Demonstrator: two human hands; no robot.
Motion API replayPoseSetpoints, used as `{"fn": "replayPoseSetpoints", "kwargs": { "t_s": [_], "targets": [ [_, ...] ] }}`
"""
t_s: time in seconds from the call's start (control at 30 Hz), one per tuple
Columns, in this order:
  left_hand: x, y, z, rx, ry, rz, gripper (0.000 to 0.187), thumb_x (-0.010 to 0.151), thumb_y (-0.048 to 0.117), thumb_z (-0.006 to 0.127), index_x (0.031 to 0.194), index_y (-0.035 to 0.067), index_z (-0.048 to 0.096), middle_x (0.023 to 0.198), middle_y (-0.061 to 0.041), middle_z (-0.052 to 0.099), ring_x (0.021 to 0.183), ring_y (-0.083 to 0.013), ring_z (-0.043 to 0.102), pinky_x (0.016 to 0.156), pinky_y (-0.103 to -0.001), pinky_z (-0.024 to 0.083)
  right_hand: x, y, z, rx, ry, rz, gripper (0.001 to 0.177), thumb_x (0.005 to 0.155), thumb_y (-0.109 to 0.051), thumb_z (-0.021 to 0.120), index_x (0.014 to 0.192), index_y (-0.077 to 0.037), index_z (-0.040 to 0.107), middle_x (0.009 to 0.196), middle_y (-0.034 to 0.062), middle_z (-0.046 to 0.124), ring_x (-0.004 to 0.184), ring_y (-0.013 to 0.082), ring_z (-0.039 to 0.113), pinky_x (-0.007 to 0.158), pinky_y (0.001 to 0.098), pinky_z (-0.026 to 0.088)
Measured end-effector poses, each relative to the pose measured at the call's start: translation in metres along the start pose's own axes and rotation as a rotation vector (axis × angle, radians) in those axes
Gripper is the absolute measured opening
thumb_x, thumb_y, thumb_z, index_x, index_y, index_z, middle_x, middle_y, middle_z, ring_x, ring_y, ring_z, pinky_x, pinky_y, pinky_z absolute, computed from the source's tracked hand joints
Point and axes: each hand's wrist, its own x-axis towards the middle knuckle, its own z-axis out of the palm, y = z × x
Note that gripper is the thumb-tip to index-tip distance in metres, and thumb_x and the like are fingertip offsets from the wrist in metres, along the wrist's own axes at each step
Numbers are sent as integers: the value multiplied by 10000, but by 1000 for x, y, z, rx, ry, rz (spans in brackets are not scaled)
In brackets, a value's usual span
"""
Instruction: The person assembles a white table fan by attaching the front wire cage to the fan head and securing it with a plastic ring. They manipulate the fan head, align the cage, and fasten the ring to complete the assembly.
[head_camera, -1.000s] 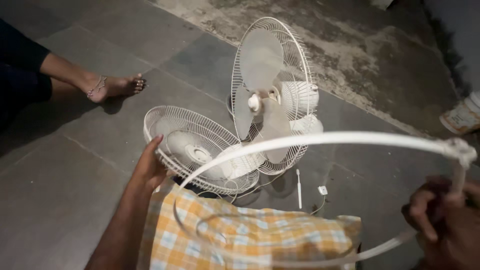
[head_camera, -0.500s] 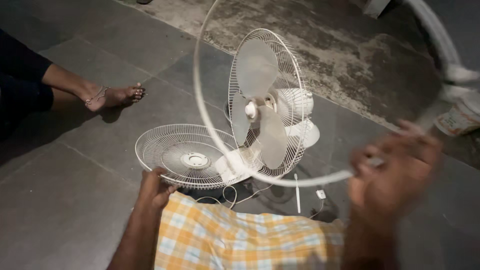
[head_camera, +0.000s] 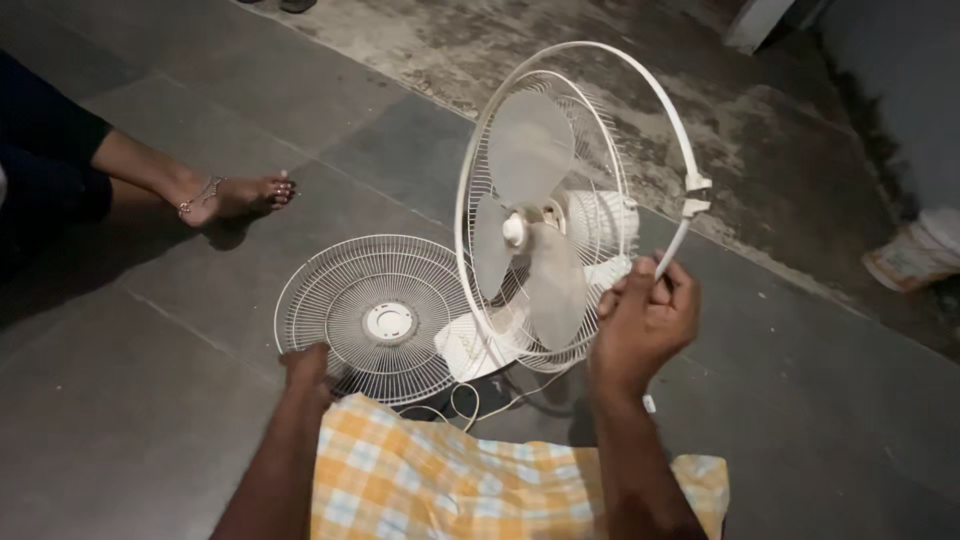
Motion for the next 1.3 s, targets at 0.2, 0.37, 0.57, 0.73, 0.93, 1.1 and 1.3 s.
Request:
{"fn": "replayPoseSetpoints", "kwargs": {
  "t_s": [0.2, 0.37, 0.57, 0.73, 0.93, 1.1, 1.3],
  "targets": [
    [-44, 5, 79, 402, -90, 831, 846, 939, 334, 716, 1560, -18, 265, 1562, -326, 346, 1426, -442, 359, 1177, -533, 284, -10, 7, 4, -28, 50, -44, 269, 1054, 6, 590, 1308, 64, 526, 893, 74, 633, 628, 57, 530, 514, 216, 429],
    [-73, -37, 177, 174, -641, 223, 529, 929, 220, 604, 1409, 29, 488, 1109, -214, 672, 900, -338, 676, 785, -478, 554, -21, 18, 1, -136, 67, -117, 292, 1064, 38, 591, 1344, 81, 522, 937, 100, 658, 671, 76, 572, 548, 226, 468],
    [-53, -87, 243, -130, -735, 253, 286, 951, 64, 585, 1174, -94, 669, 864, -159, 696, 623, -208, 672, 500, -335, 548, -31, 24, -12, -199, 87, -109, 301, 1050, 45, 596, 1334, 98, 512, 948, 113, 667, 685, 103, 601, 565, 237, 513],
    [-44, -89, 244, -128, -661, 188, 257, 858, -86, 602, 1093, -76, 706, 797, -136, 695, 600, -201, 677, 486, -320, 562, -37, 25, -22, -243, -1, -131, 289, 1062, 58, 588, 1337, 131, 537, 1003, 152, 673, 762, 121, 625, 626, 250, 539],
    [-63, -85, 235, 31, -454, 348, 213, 839, -97, 611, 1019, -112, 725, 766, -178, 746, 579, -215, 694, 475, -305, 527, -38, 19, -42, -595, -85, -371, 146, 1123, 96, 615, 1259, 151, 611, 1019, 189, 676, 855, 146, 657, 731, 220, 543],
    [-54, -75, 239, -111, -455, 289, 212, 845, -90, 591, 1016, -99, 716, 783, -169, 741, 578, -206, 702, 465, -314, 554, -34, 26, -47, -755, -94, -398, 181, 1065, 85, 638, 1238, 137, 635, 1155, 199, 603, 877, 173, 648, 703, 259, 562],
    [-34, -76, 247, -1, -494, 351, 210, 868, -53, 615, 1041, -66, 734, 794, -156, 745, 564, -193, 685, 454, -314, 534, -39, 32, -47, -805, -114, -404, 221, 1044, 71, 657, 1253, 135, 627, 1181, 191, 599, 904, 188, 624, 716, 294, 530]
  ]
}}
